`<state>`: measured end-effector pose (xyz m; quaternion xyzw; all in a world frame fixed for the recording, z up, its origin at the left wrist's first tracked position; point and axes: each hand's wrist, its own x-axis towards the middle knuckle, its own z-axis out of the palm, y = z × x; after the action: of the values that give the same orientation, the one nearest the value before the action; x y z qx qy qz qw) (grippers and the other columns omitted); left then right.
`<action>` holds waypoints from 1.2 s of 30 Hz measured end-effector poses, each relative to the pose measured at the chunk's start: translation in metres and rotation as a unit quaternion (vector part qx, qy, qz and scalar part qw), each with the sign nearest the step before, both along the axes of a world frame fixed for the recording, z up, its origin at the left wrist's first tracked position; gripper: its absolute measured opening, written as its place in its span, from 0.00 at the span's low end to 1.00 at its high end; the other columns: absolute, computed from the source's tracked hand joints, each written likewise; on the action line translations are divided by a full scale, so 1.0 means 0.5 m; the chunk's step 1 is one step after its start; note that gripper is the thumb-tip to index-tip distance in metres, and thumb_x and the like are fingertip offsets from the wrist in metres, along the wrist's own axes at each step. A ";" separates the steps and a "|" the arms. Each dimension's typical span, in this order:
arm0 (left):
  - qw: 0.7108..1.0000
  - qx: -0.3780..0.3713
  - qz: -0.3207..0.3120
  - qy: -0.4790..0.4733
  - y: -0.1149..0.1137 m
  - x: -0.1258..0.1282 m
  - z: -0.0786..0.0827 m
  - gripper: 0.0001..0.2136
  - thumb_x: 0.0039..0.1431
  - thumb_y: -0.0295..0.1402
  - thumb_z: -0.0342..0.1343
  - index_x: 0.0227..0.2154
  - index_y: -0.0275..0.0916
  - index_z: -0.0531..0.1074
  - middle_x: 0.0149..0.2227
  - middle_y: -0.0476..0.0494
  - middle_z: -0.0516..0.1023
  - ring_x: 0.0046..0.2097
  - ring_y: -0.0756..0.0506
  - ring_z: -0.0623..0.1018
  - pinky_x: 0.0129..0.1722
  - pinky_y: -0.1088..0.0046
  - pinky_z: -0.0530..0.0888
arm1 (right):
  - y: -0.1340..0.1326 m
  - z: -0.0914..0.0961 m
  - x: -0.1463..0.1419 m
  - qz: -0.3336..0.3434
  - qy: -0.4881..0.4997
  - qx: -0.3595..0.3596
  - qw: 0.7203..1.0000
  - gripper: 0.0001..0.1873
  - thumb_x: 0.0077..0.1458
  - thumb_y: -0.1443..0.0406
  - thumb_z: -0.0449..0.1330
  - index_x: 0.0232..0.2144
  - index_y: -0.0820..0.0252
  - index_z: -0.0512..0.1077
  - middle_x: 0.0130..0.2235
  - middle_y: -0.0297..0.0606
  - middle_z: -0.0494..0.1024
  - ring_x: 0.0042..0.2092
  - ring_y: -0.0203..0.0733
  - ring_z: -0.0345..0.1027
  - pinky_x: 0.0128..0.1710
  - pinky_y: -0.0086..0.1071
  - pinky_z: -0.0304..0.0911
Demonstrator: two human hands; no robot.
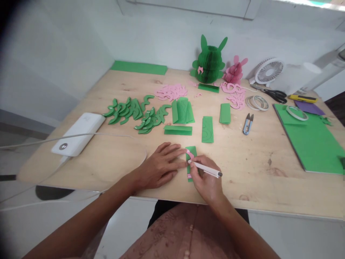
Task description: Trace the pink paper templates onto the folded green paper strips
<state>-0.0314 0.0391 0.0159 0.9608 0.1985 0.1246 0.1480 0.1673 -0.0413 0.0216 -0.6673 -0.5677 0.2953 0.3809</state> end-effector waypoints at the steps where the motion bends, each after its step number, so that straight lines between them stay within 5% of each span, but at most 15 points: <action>1: 1.000 0.000 0.000 0.000 0.000 0.000 0.000 0.20 0.62 0.32 0.48 0.56 0.49 0.66 0.64 0.45 0.61 0.64 0.37 0.58 0.63 0.51 0.53 | 0.000 0.000 0.000 0.000 0.002 0.000 1.000 0.07 0.58 0.61 0.56 0.33 0.56 0.71 0.32 0.36 0.79 0.27 0.38 0.74 0.26 0.29 0.68; 16: 1.000 -0.005 0.001 0.000 0.000 0.000 0.001 0.18 0.62 0.31 0.48 0.54 0.49 0.69 0.63 0.45 0.62 0.65 0.38 0.58 0.63 0.50 0.53 | 0.009 -0.006 0.015 -0.046 0.093 0.013 0.994 0.08 0.56 0.59 0.58 0.33 0.58 0.71 0.29 0.35 0.77 0.27 0.38 0.69 0.24 0.28 0.64; 36: 1.000 0.005 -0.001 0.003 0.001 0.001 0.006 0.19 0.62 0.32 0.47 0.55 0.49 0.67 0.64 0.44 0.61 0.64 0.38 0.59 0.62 0.50 0.53 | 0.027 -0.008 0.004 0.001 0.049 0.006 0.999 0.08 0.58 0.60 0.56 0.36 0.56 0.72 0.32 0.36 0.79 0.32 0.41 0.74 0.28 0.31 0.69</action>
<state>-0.0308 0.0396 0.0189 0.9620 0.1973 0.1229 0.1429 0.1691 -0.0276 0.0174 -0.6492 -0.5507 0.3246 0.4121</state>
